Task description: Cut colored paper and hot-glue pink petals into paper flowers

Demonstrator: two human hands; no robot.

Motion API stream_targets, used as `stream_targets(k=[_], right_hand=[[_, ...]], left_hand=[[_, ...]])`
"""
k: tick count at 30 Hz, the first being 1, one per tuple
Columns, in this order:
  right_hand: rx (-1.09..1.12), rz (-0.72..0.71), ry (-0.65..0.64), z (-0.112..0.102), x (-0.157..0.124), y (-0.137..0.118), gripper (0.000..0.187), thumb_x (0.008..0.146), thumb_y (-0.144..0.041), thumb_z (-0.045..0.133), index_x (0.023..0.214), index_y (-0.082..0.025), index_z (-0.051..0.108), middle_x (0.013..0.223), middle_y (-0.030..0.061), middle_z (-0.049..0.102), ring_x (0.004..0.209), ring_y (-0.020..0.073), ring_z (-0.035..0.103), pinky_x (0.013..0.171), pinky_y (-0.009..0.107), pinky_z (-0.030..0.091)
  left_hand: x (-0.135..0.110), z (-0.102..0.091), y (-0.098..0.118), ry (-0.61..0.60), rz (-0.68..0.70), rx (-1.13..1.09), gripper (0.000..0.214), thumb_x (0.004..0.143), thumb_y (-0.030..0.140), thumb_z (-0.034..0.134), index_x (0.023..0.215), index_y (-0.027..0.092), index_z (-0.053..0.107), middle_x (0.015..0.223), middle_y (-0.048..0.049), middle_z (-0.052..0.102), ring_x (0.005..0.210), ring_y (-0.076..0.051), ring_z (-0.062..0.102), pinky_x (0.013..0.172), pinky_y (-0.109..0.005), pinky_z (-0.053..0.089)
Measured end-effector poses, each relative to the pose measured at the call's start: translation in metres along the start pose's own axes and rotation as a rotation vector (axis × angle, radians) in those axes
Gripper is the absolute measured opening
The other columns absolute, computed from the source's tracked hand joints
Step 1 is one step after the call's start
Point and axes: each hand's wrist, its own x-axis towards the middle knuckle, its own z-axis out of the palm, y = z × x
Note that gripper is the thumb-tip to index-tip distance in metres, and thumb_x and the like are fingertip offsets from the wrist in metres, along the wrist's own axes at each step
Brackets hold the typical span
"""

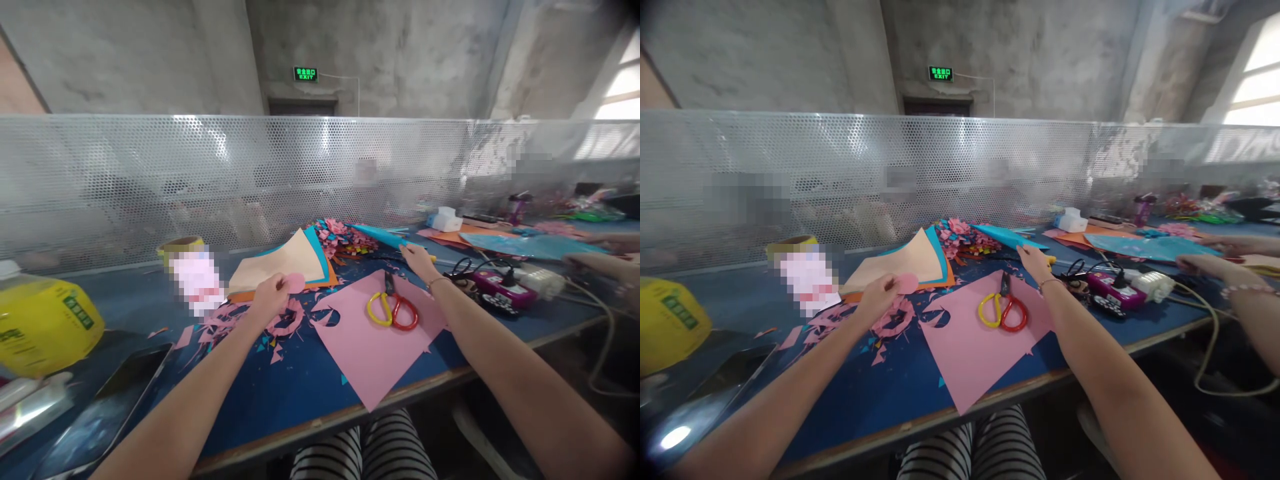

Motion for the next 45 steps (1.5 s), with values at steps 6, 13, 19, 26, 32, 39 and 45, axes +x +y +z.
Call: stream_targets(k=[6,13,19,26,32,39,45], right_hand=[[-0.053,-0.095,-0.194,0.004,-0.006,-0.009,0.028,0.077,-0.028,0.046,0.091,-0.016,0.066,0.101,0.0096,0.065,0.096,0.0209,0.059,0.083,0.029,0.043],[-0.235,-0.152,-0.276,0.014,-0.007,-0.003,0.036,0.076,-0.028,0.052,0.106,-0.011,0.063,0.118,0.0143,0.057,0.122,0.0246,0.040,0.099,0.032,0.033],[-0.253,-0.229,-0.056,0.012,-0.003,-0.009,0.046,0.076,-0.026,0.050,0.117,-0.005,0.054,0.132,0.0202,0.040,0.128,0.0304,0.029,0.103,0.042,0.026],[-0.363,-0.182,-0.223,0.001,-0.022,-0.029,0.034,0.078,-0.019,0.044,0.106,-0.007,0.060,0.115,0.0233,0.054,0.117,0.0339,0.040,0.096,0.049,0.027],[-0.315,-0.201,-0.260,-0.015,-0.025,-0.083,0.025,0.079,-0.013,0.040,0.083,-0.009,0.064,0.095,0.0194,0.063,0.096,0.0257,0.055,0.084,0.035,0.036],[0.170,-0.402,-0.514,-0.003,-0.057,-0.207,0.031,0.077,-0.040,0.051,0.058,-0.017,0.057,0.055,0.0004,0.057,0.053,0.0107,0.049,0.052,0.022,0.033],[0.504,-0.268,-0.442,0.031,-0.079,-0.208,0.017,0.071,-0.025,0.054,0.057,-0.015,0.054,0.053,-0.0026,0.052,0.053,0.0080,0.045,0.050,0.019,0.033]], left_hand=[[0.006,0.001,-0.015,-0.082,-0.065,0.153,0.014,0.079,0.023,0.032,0.068,0.021,0.040,0.065,-0.0023,0.052,0.066,-0.017,0.051,0.056,-0.026,0.031],[0.016,0.002,-0.024,-0.116,-0.075,0.136,0.015,0.077,0.022,0.036,0.062,0.021,0.036,0.059,0.0004,0.048,0.064,-0.016,0.050,0.057,-0.024,0.033],[0.018,-0.001,-0.023,0.056,0.023,0.030,0.015,0.070,0.029,0.045,0.058,0.020,0.045,0.064,-0.0030,0.058,0.068,-0.018,0.053,0.061,-0.025,0.035],[0.021,-0.011,-0.028,0.164,-0.018,-0.067,0.021,0.068,0.034,0.045,0.055,0.019,0.050,0.058,-0.0027,0.057,0.065,-0.018,0.053,0.060,-0.026,0.035],[0.011,-0.017,-0.005,0.080,-0.012,-0.362,0.026,0.063,0.041,0.051,0.064,0.016,0.060,0.066,-0.0031,0.061,0.065,-0.017,0.054,0.060,-0.026,0.038],[-0.005,-0.004,0.017,-0.053,-0.094,-0.810,0.033,0.056,0.044,0.065,0.060,0.016,0.048,0.055,0.0034,0.050,0.054,-0.011,0.051,0.054,-0.024,0.043],[-0.008,0.001,0.016,-0.091,-0.142,-0.854,0.040,0.051,0.049,0.067,0.067,0.015,0.053,0.056,0.0026,0.053,0.052,-0.010,0.050,0.053,-0.024,0.044]])
